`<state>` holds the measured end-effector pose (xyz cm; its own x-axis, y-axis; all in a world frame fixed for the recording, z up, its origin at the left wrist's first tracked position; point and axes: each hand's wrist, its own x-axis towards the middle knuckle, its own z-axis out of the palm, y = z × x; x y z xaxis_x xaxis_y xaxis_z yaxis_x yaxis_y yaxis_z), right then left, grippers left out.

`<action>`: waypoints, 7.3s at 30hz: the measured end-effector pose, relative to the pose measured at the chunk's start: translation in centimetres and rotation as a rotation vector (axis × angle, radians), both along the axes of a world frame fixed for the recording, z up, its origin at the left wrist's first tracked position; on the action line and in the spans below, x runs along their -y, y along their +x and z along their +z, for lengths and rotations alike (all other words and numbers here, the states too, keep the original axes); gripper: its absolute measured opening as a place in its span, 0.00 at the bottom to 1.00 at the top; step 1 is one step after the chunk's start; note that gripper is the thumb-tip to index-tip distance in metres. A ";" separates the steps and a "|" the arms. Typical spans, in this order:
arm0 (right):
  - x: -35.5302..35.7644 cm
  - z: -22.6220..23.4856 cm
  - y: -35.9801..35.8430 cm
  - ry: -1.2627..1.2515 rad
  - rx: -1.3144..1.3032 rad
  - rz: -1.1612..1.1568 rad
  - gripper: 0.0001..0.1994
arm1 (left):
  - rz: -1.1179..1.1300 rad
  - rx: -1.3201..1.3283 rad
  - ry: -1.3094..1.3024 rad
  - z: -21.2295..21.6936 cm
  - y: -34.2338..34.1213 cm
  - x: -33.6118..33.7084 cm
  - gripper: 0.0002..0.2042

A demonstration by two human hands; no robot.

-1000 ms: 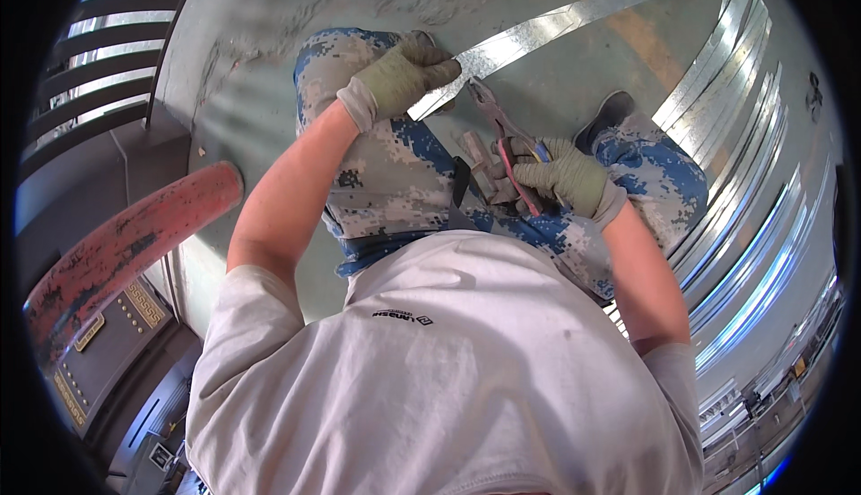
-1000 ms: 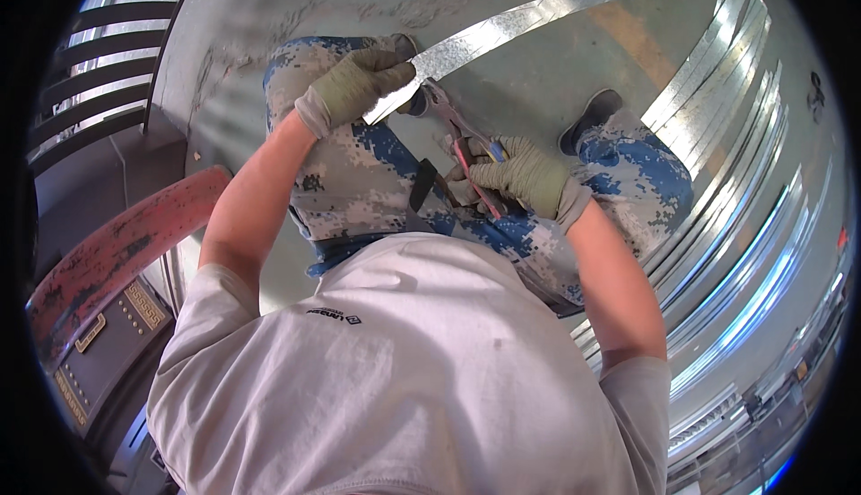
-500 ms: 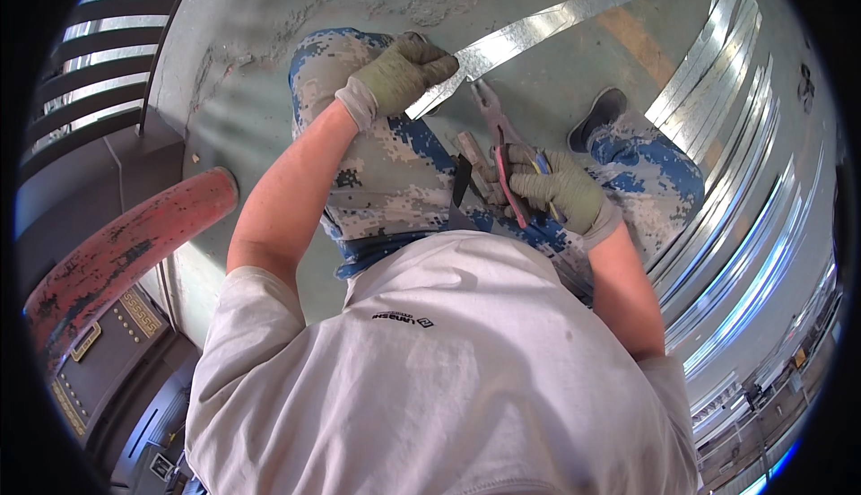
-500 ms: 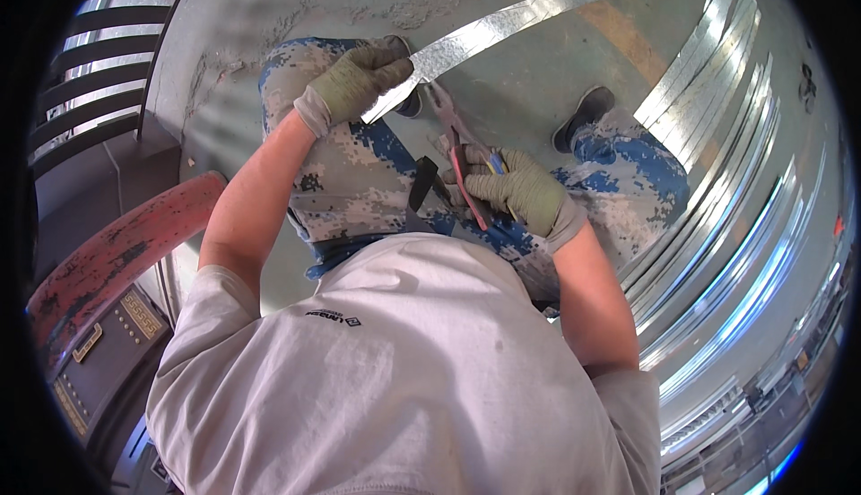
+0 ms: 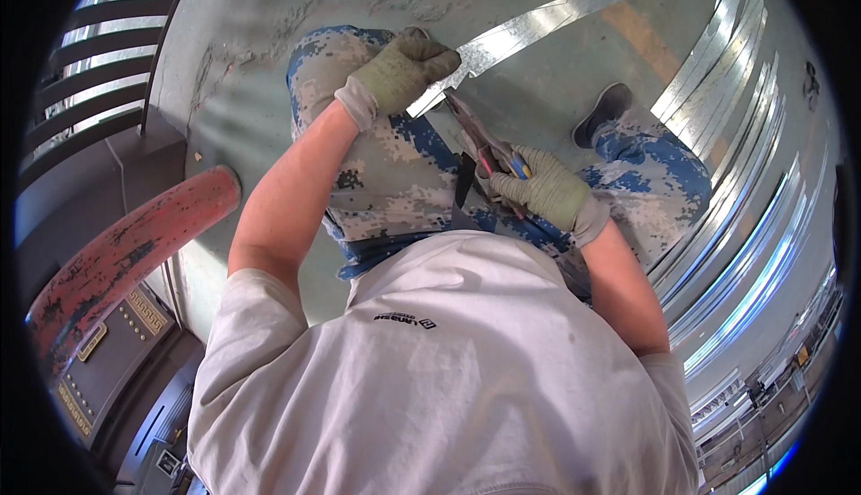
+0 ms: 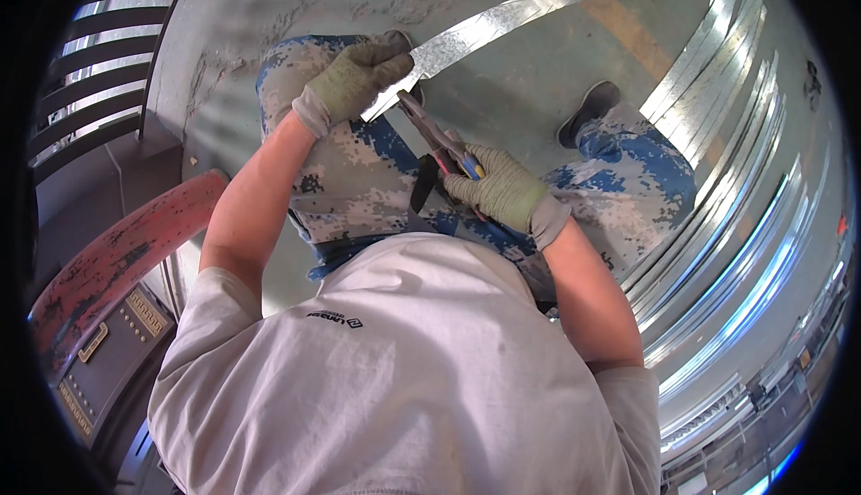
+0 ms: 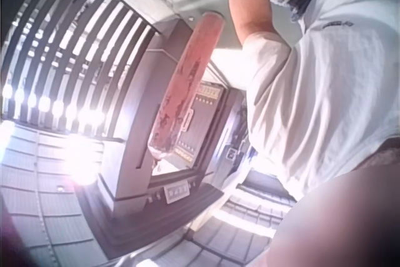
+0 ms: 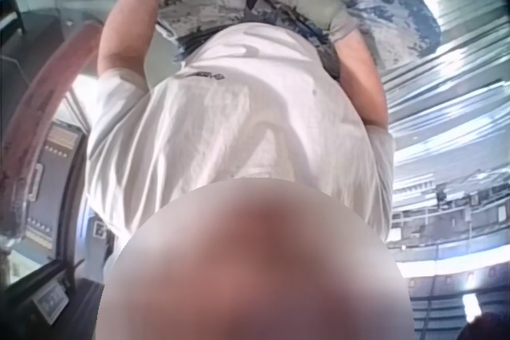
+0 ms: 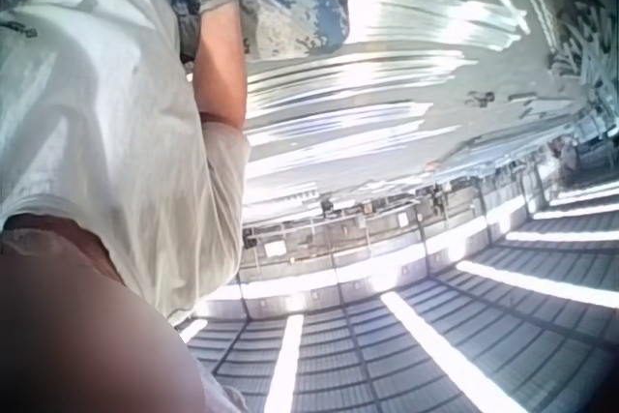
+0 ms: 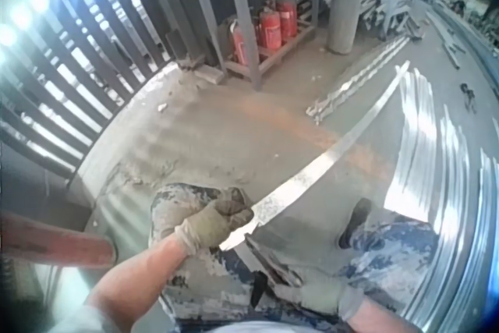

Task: The person kneels on the floor and uses tin snips to cut a long metal strip into smaller segments. They repeatedly position the snips, cut, and set the pieces aside on the floor.

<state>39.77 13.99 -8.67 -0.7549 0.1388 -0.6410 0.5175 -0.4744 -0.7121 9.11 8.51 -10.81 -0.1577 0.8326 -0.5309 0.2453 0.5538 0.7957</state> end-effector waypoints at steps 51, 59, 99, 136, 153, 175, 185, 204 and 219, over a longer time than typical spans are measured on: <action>0.0 -2.1 0.1 0.392 0.060 0.157 0.33 | 0.044 -0.023 -0.107 1.3 0.7 -0.7 0.24; 0.8 -2.0 0.0 0.518 0.041 0.107 0.34 | 0.029 -0.013 -0.132 2.3 1.0 -1.2 0.23; 1.3 -1.2 0.5 -0.916 -0.080 -0.407 0.21 | 0.094 0.056 -0.139 3.6 0.9 -1.6 0.16; 0.7 -0.4 0.5 -0.572 -0.186 -0.398 0.26 | 0.150 0.148 -0.090 11.4 -5.1 4.8 0.16; 1.8 -1.3 -1.8 -0.203 -0.110 -0.061 0.21 | 0.059 -0.088 -0.317 12.7 -8.0 8.9 0.22; 0.7 -1.0 -2.3 -0.200 0.035 0.010 0.18 | 0.136 -0.245 -0.256 12.6 -8.8 9.7 0.21; 0.3 0.4 -4.0 -0.084 0.047 0.040 0.13 | 0.219 -0.407 -0.376 13.9 -5.0 6.8 0.22; -0.4 0.0 -5.0 -0.043 0.051 0.043 0.18 | 0.319 -0.466 -0.204 10.6 -4.1 8.1 0.18; 0.0 -1.6 -5.3 -0.068 0.026 0.040 0.20 | 0.383 -0.344 -0.156 9.8 -4.2 8.4 0.14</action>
<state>34.52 13.94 -10.29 -0.7418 0.0639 -0.6675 0.5551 -0.4999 -0.6648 4.88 0.06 -0.99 -0.6218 0.5965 -0.5074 0.2345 0.7600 0.6061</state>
